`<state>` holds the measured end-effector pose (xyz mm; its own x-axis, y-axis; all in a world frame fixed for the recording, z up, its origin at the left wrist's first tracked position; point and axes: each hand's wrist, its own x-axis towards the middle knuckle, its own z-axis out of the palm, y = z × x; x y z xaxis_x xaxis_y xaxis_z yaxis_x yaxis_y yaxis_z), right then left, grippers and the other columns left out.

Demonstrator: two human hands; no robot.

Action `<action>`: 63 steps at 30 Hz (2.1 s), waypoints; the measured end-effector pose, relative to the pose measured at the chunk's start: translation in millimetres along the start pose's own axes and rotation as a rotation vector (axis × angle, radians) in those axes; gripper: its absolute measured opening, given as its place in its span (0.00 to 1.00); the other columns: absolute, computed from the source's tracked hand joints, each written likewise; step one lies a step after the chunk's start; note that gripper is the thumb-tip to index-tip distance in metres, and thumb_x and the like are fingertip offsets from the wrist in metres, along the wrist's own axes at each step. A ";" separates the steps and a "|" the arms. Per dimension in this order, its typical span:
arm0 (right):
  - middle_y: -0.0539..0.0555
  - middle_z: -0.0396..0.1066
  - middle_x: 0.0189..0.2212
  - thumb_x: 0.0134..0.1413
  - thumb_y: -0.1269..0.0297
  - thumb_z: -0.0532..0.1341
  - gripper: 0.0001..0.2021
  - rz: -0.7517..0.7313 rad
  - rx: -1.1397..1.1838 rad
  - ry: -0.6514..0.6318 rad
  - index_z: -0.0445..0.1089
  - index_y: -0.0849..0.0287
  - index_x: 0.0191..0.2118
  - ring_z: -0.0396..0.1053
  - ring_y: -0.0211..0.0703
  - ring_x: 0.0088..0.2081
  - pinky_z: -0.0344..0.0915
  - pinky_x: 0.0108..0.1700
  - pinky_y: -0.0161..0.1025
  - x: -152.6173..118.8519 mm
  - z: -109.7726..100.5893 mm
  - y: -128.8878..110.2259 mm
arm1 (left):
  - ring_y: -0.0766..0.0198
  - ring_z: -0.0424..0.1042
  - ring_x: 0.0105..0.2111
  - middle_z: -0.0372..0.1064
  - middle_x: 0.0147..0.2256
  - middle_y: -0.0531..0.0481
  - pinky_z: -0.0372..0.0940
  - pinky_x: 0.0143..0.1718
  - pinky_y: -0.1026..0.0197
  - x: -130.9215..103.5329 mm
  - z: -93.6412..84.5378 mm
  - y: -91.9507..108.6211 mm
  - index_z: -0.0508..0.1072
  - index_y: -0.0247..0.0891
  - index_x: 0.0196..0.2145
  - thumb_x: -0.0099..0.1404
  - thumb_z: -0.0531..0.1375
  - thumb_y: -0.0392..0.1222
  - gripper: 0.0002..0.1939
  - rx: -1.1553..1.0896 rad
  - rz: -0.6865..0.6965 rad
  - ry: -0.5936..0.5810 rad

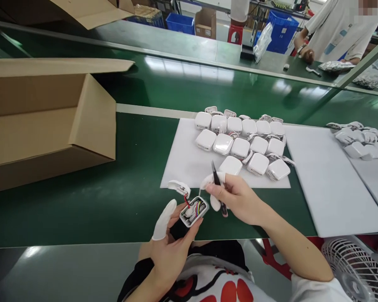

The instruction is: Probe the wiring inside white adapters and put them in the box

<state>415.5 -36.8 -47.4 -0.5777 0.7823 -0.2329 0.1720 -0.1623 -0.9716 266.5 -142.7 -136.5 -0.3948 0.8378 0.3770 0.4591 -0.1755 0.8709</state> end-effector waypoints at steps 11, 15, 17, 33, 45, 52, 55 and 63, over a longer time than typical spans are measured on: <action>0.52 0.67 0.30 0.56 0.55 0.59 0.15 -0.119 0.381 -0.183 0.66 0.55 0.47 0.65 0.36 0.26 0.65 0.25 0.34 -1.7 -19.7 -8.3 | 0.60 0.74 0.38 0.72 0.39 0.47 0.70 0.43 0.54 6.2 -2.8 9.1 0.57 0.42 0.56 0.57 0.62 0.39 0.30 -0.033 -0.143 -0.030; 0.50 0.67 0.23 0.55 0.57 0.61 0.09 -0.184 0.408 -0.077 0.68 0.58 0.33 0.67 0.37 0.23 0.66 0.24 0.34 3.5 -8.0 -5.3 | 0.61 0.74 0.38 0.73 0.40 0.47 0.71 0.42 0.56 11.4 -5.0 14.0 0.58 0.41 0.55 0.58 0.62 0.40 0.28 -0.091 -0.229 -0.038; 0.49 0.65 0.18 0.59 0.54 0.55 0.16 -0.194 0.343 0.012 0.65 0.60 0.27 0.63 0.34 0.17 0.62 0.18 0.31 3.1 -0.4 1.4 | 0.61 0.74 0.38 0.73 0.40 0.47 0.71 0.42 0.57 12.1 -5.2 15.0 0.58 0.40 0.55 0.58 0.62 0.39 0.29 -0.098 -0.214 -0.030; 0.50 0.65 0.18 0.64 0.65 0.50 0.16 -0.581 -0.273 -0.019 0.64 0.61 0.24 0.64 0.33 0.21 0.62 0.24 0.30 6.4 8.0 11.6 | 0.62 0.75 0.37 0.74 0.40 0.48 0.72 0.41 0.59 11.7 -5.5 14.6 0.58 0.42 0.56 0.56 0.63 0.35 0.31 -0.093 -0.160 -0.012; 0.53 0.69 0.23 0.62 0.69 0.51 0.10 -0.731 -0.433 -0.020 0.67 0.63 0.32 0.65 0.35 0.23 0.63 0.25 0.30 13.1 11.8 22.1 | 0.63 0.74 0.40 0.73 0.41 0.50 0.71 0.41 0.60 14.2 -7.9 16.7 0.56 0.44 0.57 0.57 0.63 0.35 0.32 -0.159 -0.211 -0.051; 0.56 0.71 0.25 0.61 0.71 0.52 0.08 -0.814 -0.318 -0.042 0.69 0.63 0.36 0.68 0.38 0.27 0.67 0.28 0.32 12.7 16.6 28.1 | 0.64 0.73 0.41 0.72 0.43 0.50 0.71 0.41 0.62 15.6 -11.4 17.8 0.55 0.47 0.58 0.60 0.60 0.35 0.30 -0.138 -0.217 -0.078; 0.57 0.71 0.26 0.61 0.71 0.52 0.08 -0.773 -0.318 -0.047 0.69 0.64 0.37 0.68 0.38 0.28 0.67 0.28 0.34 11.5 17.4 27.7 | 0.64 0.73 0.42 0.72 0.43 0.51 0.71 0.41 0.63 15.7 -12.0 17.5 0.55 0.48 0.58 0.60 0.60 0.35 0.30 -0.141 -0.227 -0.080; 0.55 0.70 0.23 0.63 0.68 0.51 0.11 -0.831 -0.396 0.044 0.68 0.63 0.33 0.67 0.37 0.26 0.65 0.26 0.32 10.1 11.4 20.4 | 0.64 0.73 0.42 0.72 0.44 0.51 0.71 0.41 0.62 15.9 -11.4 19.0 0.55 0.49 0.58 0.60 0.60 0.36 0.30 -0.133 -0.238 -0.073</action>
<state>404.1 -39.1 -70.0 -0.6083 0.5787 0.5433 -0.0192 0.6735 -0.7389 259.9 -138.5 -110.4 -0.4185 0.8977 0.1378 0.2500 -0.0320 0.9677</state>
